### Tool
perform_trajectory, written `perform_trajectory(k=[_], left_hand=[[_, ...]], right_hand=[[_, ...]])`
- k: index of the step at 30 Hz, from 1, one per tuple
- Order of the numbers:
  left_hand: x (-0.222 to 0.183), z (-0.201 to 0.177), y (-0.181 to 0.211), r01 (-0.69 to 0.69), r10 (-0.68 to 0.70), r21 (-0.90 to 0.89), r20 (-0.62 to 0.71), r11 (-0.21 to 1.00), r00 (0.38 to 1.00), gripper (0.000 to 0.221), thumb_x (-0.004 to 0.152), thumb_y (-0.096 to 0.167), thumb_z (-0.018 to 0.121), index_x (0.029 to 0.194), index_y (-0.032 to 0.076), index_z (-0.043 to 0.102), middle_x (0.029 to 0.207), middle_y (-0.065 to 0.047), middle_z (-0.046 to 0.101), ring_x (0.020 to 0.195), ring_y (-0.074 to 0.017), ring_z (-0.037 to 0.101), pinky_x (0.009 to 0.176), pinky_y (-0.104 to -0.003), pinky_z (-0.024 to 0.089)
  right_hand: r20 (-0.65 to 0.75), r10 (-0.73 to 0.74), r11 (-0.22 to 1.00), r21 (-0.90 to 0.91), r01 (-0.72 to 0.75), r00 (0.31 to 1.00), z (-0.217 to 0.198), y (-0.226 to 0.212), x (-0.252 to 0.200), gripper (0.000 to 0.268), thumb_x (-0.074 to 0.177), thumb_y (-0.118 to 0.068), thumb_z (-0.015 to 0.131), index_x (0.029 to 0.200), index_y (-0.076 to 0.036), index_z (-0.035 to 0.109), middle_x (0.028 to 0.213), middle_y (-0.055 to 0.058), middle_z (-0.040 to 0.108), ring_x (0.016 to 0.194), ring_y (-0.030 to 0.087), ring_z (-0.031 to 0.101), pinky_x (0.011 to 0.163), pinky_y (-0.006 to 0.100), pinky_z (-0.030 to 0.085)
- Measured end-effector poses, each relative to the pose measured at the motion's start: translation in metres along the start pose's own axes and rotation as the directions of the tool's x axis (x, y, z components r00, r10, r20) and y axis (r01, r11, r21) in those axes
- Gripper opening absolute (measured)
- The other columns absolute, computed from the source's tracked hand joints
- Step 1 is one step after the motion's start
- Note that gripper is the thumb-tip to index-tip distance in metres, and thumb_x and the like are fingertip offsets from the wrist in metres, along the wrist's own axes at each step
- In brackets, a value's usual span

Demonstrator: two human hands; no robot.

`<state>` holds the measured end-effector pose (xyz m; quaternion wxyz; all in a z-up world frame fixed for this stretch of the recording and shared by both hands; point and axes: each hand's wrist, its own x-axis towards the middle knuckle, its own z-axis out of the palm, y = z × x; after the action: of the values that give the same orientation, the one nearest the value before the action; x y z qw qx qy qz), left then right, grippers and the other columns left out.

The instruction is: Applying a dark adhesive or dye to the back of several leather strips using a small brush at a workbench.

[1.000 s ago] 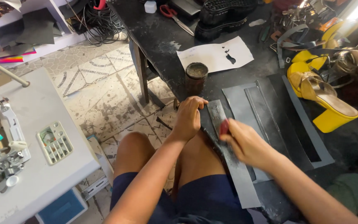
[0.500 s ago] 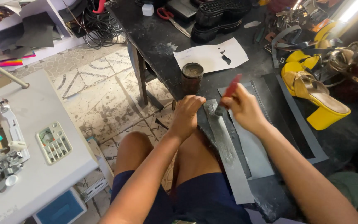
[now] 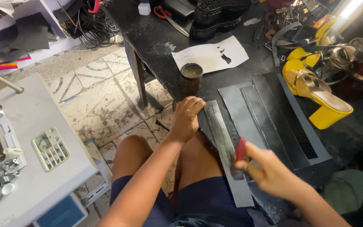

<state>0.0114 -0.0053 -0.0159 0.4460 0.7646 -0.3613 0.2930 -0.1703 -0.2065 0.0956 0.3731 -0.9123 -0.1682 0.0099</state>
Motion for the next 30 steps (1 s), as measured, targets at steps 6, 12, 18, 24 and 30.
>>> perform_trajectory(k=[6, 12, 18, 24, 30], left_hand=[[-0.001, -0.001, 0.004, 0.030, -0.030, -0.005, -0.017, 1.000, 0.999, 0.029, 0.087, -0.009, 0.057, 0.110, 0.006, 0.067, 0.118, -0.007, 0.067, 0.119, -0.0278, 0.061, 0.101, -0.041, 0.046], [0.000, -0.004, 0.006, 0.063, -0.063, 0.015, 0.049, 0.998, 0.997, 0.032, 0.086, -0.012, 0.054, 0.110, 0.006, 0.067, 0.118, -0.008, 0.066, 0.120, -0.0286, 0.061, 0.104, -0.041, 0.046], [-0.002, -0.001, 0.001, 0.047, -0.047, -0.012, 0.005, 0.999, 0.999, 0.032, 0.085, -0.010, 0.057, 0.109, 0.008, 0.067, 0.118, -0.007, 0.067, 0.118, -0.0277, 0.061, 0.101, -0.041, 0.046], [0.001, -0.003, 0.005, 0.043, -0.043, -0.020, 0.008, 0.999, 0.999, 0.032, 0.083, -0.010, 0.055, 0.108, 0.007, 0.066, 0.116, -0.007, 0.067, 0.118, -0.0293, 0.061, 0.101, -0.041, 0.046], [-0.002, 0.000, 0.003, 0.038, -0.038, -0.026, -0.027, 0.999, 0.999, 0.029, 0.085, -0.008, 0.056, 0.107, 0.007, 0.066, 0.116, -0.007, 0.067, 0.118, -0.0291, 0.061, 0.101, -0.041, 0.046]], right_hand=[[-0.345, 0.004, 0.967, 0.241, 0.084, 0.939, -0.006, 0.030, 0.078, 0.014, 0.099, -0.009, 0.066, 0.109, 0.000, 0.060, 0.095, 0.007, 0.072, 0.088, 0.011, 0.068, 0.079, 0.030, 0.056], [-0.234, -0.324, 0.940, -0.191, 0.284, 0.916, 0.008, 0.028, 0.122, 0.012, 0.097, -0.002, 0.063, 0.101, 0.003, 0.053, 0.091, 0.021, 0.061, 0.082, 0.037, 0.062, 0.071, 0.043, 0.050], [-0.128, -0.246, 0.958, -0.182, 0.221, 0.961, 0.013, 0.003, 0.029, 0.015, 0.097, -0.013, 0.061, 0.098, 0.000, 0.052, 0.085, 0.019, 0.054, 0.076, 0.040, 0.055, 0.067, 0.046, 0.045], [0.149, 0.122, 0.979, 0.145, -0.144, 0.981, -0.007, -0.004, 0.004, 0.017, 0.091, -0.017, 0.070, 0.092, -0.003, 0.060, 0.073, 0.008, 0.069, 0.070, 0.020, 0.071, 0.066, 0.035, 0.054], [-0.292, -0.133, 0.991, -0.034, 0.129, 0.947, 0.000, 0.015, 0.099, 0.016, 0.096, -0.008, 0.064, 0.107, 0.001, 0.058, 0.095, 0.014, 0.069, 0.087, 0.024, 0.072, 0.076, 0.033, 0.054]])
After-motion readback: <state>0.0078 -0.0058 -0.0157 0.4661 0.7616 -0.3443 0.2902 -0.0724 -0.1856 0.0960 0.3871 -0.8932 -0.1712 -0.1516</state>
